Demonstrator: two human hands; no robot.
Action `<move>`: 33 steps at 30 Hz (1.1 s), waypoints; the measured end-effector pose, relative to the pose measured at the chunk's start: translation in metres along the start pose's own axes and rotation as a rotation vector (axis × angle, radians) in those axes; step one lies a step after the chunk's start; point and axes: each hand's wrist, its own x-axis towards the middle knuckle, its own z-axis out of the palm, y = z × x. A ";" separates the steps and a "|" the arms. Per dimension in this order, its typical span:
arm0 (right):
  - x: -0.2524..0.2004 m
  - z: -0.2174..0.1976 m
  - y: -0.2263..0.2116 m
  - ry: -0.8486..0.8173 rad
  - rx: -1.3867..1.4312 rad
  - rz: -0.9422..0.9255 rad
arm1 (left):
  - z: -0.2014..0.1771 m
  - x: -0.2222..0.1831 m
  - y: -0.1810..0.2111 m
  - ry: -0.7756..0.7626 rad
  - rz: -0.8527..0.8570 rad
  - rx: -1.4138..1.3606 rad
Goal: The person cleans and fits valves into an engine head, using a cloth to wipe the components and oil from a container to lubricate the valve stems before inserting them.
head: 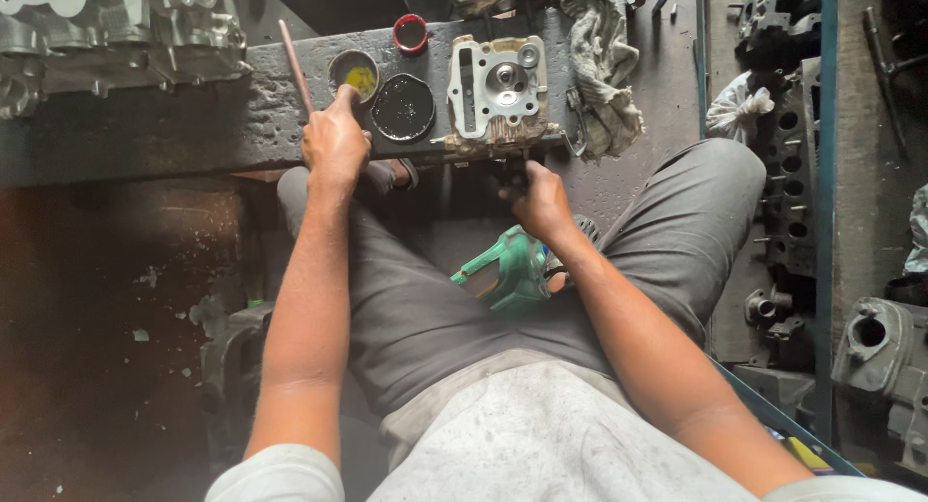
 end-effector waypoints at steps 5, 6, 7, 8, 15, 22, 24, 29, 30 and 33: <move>0.002 0.005 0.010 0.044 -0.023 -0.052 | 0.001 0.000 0.000 0.007 0.004 0.012; 0.000 0.005 0.010 0.043 -0.004 -0.107 | 0.003 -0.001 -0.001 0.016 0.009 0.015; 0.001 0.006 0.010 0.044 -0.033 -0.057 | 0.004 -0.001 -0.001 0.024 0.014 0.017; 0.004 0.006 0.009 0.046 -0.062 -0.006 | 0.004 -0.002 0.000 0.033 0.021 0.020; 0.004 0.013 0.016 -0.021 0.104 0.138 | -0.001 -0.051 0.037 0.426 0.065 -0.208; 0.002 0.017 0.009 0.018 0.088 0.040 | 0.005 -0.110 0.106 0.442 0.721 -0.561; 0.006 0.014 0.002 0.046 0.038 0.115 | 0.010 -0.109 0.111 0.405 0.740 -0.584; 0.006 0.013 0.004 0.132 0.141 -0.004 | 0.022 -0.105 0.111 0.401 0.738 -0.546; 0.007 0.015 0.007 0.124 0.141 0.012 | 0.024 -0.104 0.111 0.398 0.741 -0.534; 0.008 0.018 0.017 0.127 0.095 0.040 | 0.027 -0.103 0.111 0.399 0.749 -0.488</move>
